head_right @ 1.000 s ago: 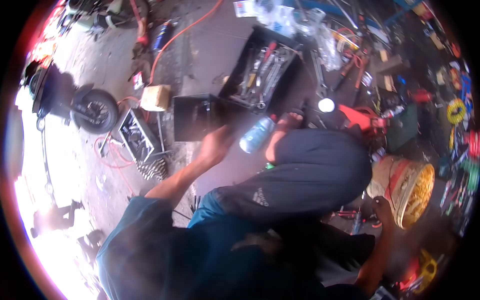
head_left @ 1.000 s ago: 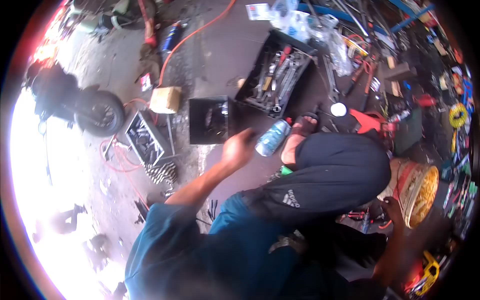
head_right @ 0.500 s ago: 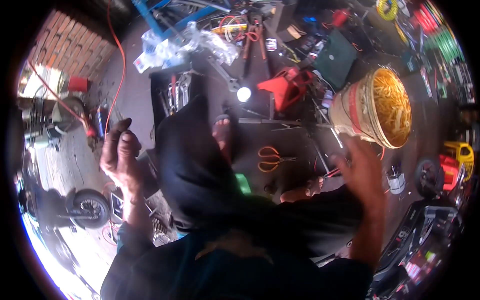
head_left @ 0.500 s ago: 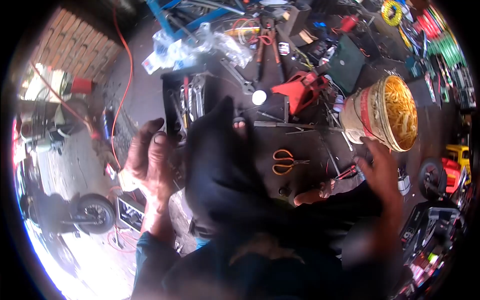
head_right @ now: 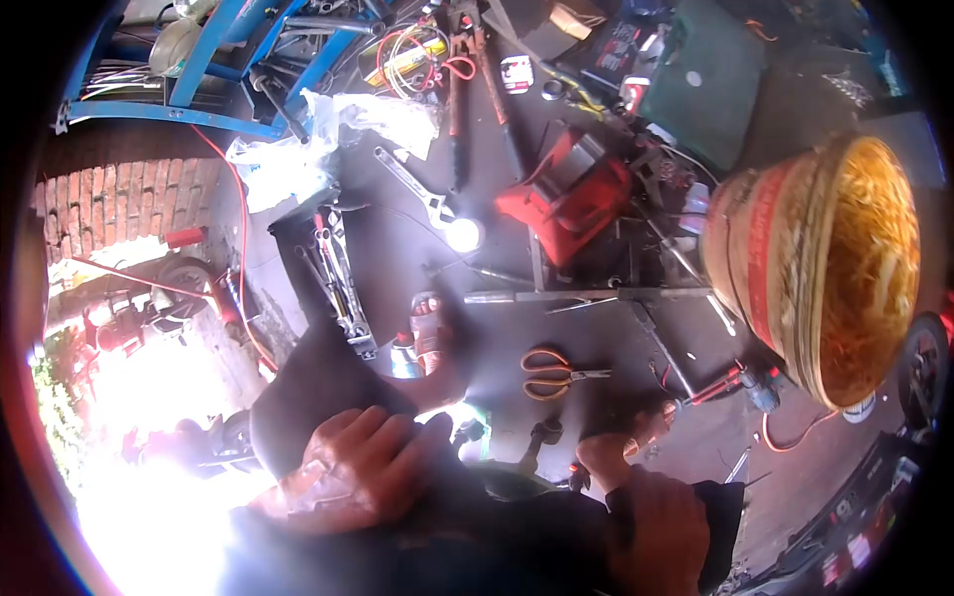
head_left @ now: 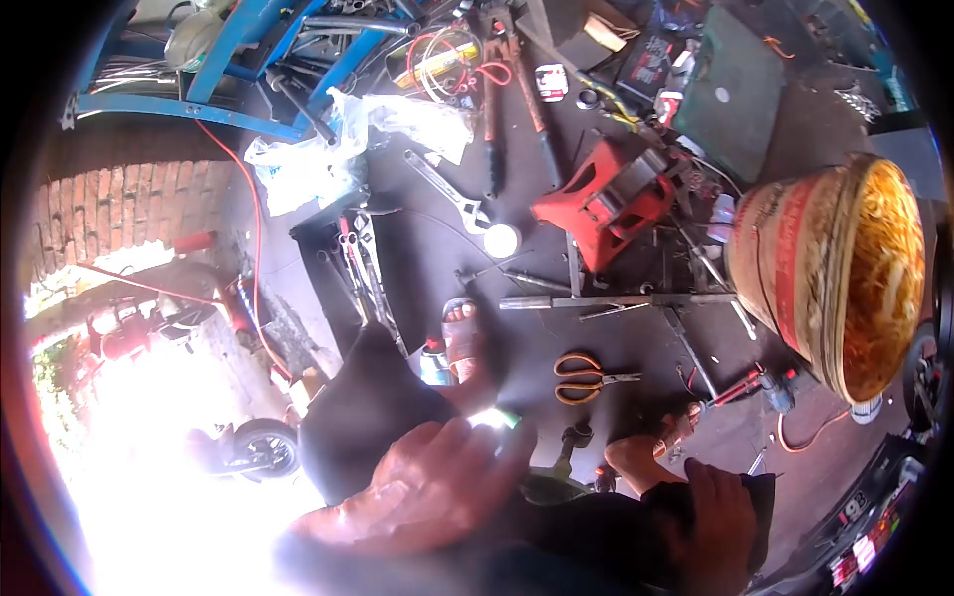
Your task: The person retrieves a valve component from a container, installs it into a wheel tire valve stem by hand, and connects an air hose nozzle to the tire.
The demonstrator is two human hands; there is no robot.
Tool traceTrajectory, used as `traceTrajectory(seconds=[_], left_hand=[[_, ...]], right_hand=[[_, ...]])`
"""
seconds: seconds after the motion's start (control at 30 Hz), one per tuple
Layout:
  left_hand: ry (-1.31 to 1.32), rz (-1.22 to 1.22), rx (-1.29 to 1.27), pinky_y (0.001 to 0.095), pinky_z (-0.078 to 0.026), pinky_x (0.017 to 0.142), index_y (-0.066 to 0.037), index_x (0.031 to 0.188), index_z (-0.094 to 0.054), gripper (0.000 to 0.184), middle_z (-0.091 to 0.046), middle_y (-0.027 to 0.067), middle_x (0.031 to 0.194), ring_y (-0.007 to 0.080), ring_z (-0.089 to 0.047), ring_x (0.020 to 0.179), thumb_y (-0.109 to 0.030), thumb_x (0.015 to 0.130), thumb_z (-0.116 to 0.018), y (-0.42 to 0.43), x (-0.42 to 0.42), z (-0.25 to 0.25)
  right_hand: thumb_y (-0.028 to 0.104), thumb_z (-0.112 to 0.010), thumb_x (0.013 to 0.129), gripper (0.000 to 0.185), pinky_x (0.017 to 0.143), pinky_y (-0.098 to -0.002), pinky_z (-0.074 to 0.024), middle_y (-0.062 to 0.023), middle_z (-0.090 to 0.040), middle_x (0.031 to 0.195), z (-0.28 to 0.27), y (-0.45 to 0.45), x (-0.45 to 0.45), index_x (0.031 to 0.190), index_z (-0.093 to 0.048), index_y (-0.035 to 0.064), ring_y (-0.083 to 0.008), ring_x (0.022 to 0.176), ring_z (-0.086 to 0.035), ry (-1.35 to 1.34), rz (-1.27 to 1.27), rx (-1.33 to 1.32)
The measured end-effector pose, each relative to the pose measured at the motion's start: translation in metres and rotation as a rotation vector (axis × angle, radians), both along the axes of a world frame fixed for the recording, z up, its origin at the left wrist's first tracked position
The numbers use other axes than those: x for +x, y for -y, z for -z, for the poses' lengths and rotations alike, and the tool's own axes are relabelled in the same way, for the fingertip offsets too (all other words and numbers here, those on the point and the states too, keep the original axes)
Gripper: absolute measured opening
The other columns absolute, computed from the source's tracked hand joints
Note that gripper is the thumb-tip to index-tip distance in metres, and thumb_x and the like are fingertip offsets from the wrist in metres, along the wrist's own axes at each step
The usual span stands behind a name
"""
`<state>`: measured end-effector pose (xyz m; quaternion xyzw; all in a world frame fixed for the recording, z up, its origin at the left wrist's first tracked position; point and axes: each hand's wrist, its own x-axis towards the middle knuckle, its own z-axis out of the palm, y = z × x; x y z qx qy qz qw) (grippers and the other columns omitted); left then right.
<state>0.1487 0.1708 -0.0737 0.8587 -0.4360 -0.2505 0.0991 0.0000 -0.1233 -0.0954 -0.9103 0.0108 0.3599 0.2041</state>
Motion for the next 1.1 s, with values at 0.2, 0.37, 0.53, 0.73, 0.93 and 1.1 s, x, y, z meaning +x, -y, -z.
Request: traceTrajectory(seconds=[0.2,0.37,0.53,0.73,0.93,1.1], left_hand=[[-0.134,-0.229,-0.084,0.0336,-0.055,0.059,-0.007,0.105,-0.062,0.026,-0.06,0.0052,0.082,0.0232,-0.065,0.079,-0.013,0.08,-0.063,0.02,0.027,0.015],[-0.256,-0.327,0.066,0.0395,-0.055,0.061,-0.007,0.106,-0.061,0.016,-0.064,0.0098,0.086,0.027,-0.067,0.081,-0.018,0.094,-0.057,0.007,0.021,-0.005],[-0.221,-0.506,-0.136,0.0457,-0.056,0.073,-0.009,0.113,-0.063,0.025,-0.069,0.0142,0.091,0.0317,-0.07,0.084,-0.025,0.095,-0.058,-0.038,-0.053,-0.057],[-0.6,-1.154,-0.034,0.0492,-0.056,0.084,-0.013,0.119,-0.067,0.033,-0.073,0.0153,0.099,0.035,-0.072,0.092,-0.034,0.094,-0.059,-0.083,-0.009,-0.284],[-0.447,-1.023,0.298,0.0516,-0.055,0.087,-0.02,0.119,-0.07,0.036,-0.072,0.0178,0.109,0.0393,-0.069,0.102,-0.041,0.093,-0.057,-0.213,-0.036,-0.251],[-0.444,-1.122,0.335,0.0515,-0.055,0.089,-0.016,0.116,-0.071,0.034,-0.073,0.0183,0.11,0.0385,-0.069,0.105,-0.037,0.094,-0.056,-0.279,-0.054,-0.276]], right_hand=[[0.028,-0.074,0.085,0.053,0.083,-0.0477,-0.0502,-0.0155,-0.066,0.107,0.006,0.009,0.065,0.131,-0.058,0.0053,-0.0381,0.099,-0.062,0.051,0.115,0.116],[0.029,-0.072,0.089,0.049,0.082,-0.0478,-0.053,-0.0185,-0.068,0.105,0.016,-0.003,0.035,0.128,-0.057,0.0032,-0.0381,0.098,-0.066,0.104,0.047,0.115],[0.025,-0.068,0.091,0.042,0.09,-0.0467,-0.0523,-0.0222,-0.066,0.114,-0.038,-0.052,-0.038,0.125,-0.06,0.0015,-0.0401,0.105,-0.064,0.378,0.076,0.349],[0.015,-0.063,0.093,0.025,0.09,-0.0462,-0.0527,-0.0237,-0.065,0.117,-0.237,-0.074,0.02,0.113,-0.066,0.0009,-0.0429,0.104,-0.063,0.281,0.162,0.46],[0.019,-0.064,0.093,0.02,0.062,-0.0338,-0.0538,-0.0104,-0.067,0.093,-0.242,0.0,-0.043,0.104,-0.067,0.0021,-0.0217,0.072,-0.065,0.372,0.517,0.252],[0.025,-0.07,0.09,0.026,0.05,-0.0283,-0.0464,-0.0028,-0.061,0.079,-0.323,-0.015,-0.073,0.108,-0.065,0.0068,-0.0118,0.063,-0.058,-0.142,1.373,0.261]])
